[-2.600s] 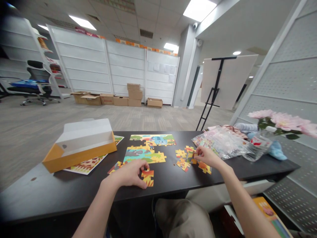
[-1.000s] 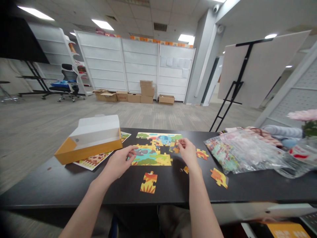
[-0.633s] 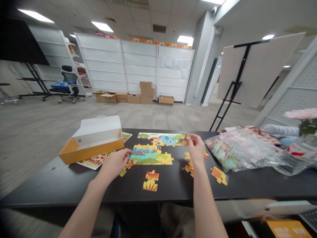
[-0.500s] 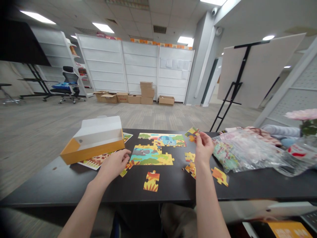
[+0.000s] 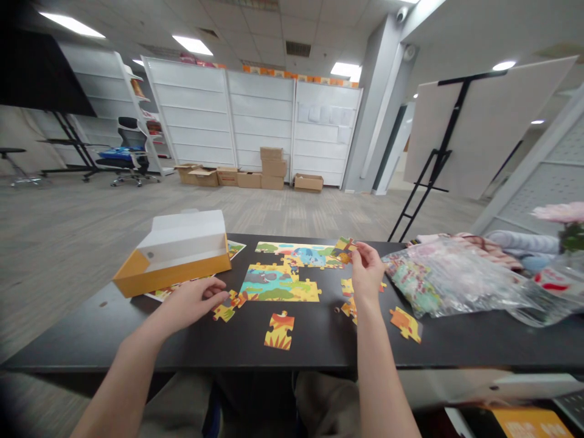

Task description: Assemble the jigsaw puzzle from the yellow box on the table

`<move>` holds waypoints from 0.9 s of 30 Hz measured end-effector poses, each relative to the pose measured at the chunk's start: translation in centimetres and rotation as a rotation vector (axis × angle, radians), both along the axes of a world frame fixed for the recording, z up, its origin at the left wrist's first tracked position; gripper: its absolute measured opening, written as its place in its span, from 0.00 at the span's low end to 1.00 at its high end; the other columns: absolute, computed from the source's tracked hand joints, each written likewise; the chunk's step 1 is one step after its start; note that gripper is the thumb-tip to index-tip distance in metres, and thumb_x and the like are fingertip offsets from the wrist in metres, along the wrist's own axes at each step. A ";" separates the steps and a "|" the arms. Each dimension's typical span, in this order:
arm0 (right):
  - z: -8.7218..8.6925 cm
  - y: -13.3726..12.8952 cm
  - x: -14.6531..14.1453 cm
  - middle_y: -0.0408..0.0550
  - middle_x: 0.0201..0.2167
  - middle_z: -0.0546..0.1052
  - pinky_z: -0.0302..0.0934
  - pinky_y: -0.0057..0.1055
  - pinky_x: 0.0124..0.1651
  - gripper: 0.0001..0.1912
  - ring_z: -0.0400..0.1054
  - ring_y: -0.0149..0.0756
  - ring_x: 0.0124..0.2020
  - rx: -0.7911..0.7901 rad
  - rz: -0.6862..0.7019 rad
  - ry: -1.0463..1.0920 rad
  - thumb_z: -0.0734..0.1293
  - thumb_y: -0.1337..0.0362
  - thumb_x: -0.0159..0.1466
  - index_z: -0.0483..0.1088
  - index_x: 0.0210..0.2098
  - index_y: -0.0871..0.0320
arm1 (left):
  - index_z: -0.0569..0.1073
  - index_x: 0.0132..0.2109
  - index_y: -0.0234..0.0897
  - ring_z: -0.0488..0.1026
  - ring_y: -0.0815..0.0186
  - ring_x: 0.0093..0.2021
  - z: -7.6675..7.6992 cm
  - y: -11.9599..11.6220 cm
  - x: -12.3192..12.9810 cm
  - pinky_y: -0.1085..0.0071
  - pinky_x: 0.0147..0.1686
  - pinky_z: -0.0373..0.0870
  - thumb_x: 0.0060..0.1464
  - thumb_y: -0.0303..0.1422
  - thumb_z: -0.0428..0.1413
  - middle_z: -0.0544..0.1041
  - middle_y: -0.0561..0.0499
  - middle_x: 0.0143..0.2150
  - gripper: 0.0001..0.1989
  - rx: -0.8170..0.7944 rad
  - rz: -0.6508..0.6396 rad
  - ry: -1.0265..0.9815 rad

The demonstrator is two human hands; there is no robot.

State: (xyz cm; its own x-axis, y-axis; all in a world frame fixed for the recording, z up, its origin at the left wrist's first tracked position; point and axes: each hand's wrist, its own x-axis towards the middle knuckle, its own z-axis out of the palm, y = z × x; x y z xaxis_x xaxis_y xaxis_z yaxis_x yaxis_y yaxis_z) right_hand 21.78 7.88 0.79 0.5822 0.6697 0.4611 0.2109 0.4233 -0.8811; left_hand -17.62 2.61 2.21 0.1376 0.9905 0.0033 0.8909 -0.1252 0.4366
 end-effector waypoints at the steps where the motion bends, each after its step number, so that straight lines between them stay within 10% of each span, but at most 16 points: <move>1: 0.0 0.0 -0.2 0.56 0.42 0.81 0.72 0.41 0.44 0.21 0.77 0.43 0.39 0.000 0.005 -0.012 0.71 0.53 0.57 0.73 0.45 0.59 | 0.76 0.45 0.40 0.78 0.57 0.46 0.0 -0.2 0.1 0.66 0.45 0.70 0.58 0.46 0.52 0.82 0.47 0.45 0.18 -0.007 -0.025 0.018; 14: 1.3 -1.4 -3.7 0.52 0.42 0.81 0.71 0.39 0.45 0.17 0.77 0.42 0.42 0.000 0.106 0.020 0.71 0.55 0.59 0.74 0.44 0.57 | 0.75 0.51 0.38 0.76 0.55 0.48 -0.4 -0.4 1.4 0.66 0.47 0.71 0.45 0.38 0.61 0.79 0.44 0.48 0.24 -0.033 -0.057 0.088; 27: 2.1 -0.7 -9.0 0.53 0.39 0.82 0.72 0.37 0.40 0.21 0.77 0.42 0.38 -0.221 0.461 -0.035 0.74 0.50 0.53 0.74 0.41 0.56 | 0.77 0.49 0.38 0.76 0.56 0.48 0.8 -2.7 4.7 0.66 0.50 0.71 0.41 0.32 0.62 0.79 0.46 0.49 0.24 -0.129 -0.375 -0.156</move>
